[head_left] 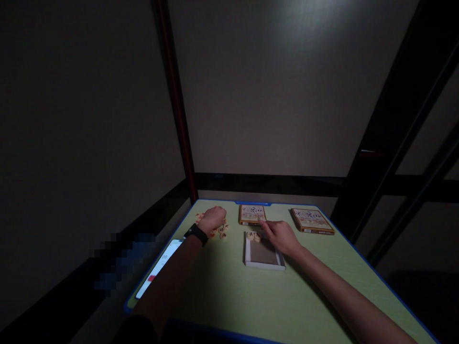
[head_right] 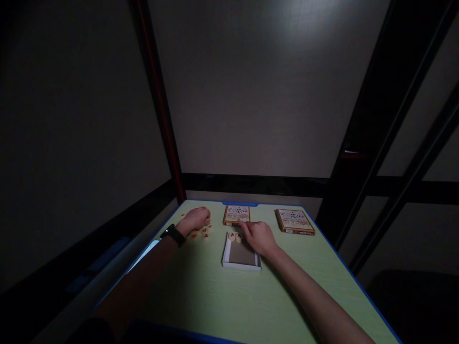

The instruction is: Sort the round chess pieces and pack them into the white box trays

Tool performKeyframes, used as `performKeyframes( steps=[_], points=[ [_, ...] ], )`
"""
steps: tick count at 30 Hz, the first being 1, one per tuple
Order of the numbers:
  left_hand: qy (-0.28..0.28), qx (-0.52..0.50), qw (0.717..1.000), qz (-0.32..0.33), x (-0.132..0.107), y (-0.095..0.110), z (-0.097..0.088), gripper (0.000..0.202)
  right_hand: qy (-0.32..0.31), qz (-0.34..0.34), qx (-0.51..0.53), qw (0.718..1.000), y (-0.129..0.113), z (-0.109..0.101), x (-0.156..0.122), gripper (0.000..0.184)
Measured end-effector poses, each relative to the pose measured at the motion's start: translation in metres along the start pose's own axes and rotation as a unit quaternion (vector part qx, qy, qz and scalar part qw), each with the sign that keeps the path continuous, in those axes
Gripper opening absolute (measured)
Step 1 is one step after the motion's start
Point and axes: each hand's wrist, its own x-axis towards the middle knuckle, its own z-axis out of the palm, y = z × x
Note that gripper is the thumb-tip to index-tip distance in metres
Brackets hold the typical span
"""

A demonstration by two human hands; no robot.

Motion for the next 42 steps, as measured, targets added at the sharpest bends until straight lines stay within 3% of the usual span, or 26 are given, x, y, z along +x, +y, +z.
performKeyframes(
  steps=[6, 12, 24, 33, 42],
  points=[
    [-0.012, -0.004, 1.0, 0.008, 0.005, -0.008, 0.002, 0.021, -0.003, -0.009, 0.001, 1.0, 0.003, 0.003, 0.001, 0.064],
    [-0.005, -0.006, 1.0, 0.018, 0.0, -0.015, -0.007, 0.023, 0.003, -0.016, 0.014, 1.0, 0.006, 0.006, 0.001, 0.065],
    [-0.015, 0.01, 0.999, 0.027, 0.002, 0.001, -0.005, 0.022, -0.004, -0.01, -0.002, 1.0, 0.002, 0.003, 0.001, 0.063],
    [-0.024, 0.001, 0.998, 0.052, 0.0, -0.006, -0.003, 0.033, -0.011, -0.015, 0.004, 1.0, 0.002, 0.003, 0.0, 0.062],
    [-0.02, -0.011, 0.997, 0.074, 0.003, -0.008, 0.0, 0.03, -0.014, -0.024, -0.003, 1.0, 0.0, 0.002, 0.0, 0.061]
  ],
)
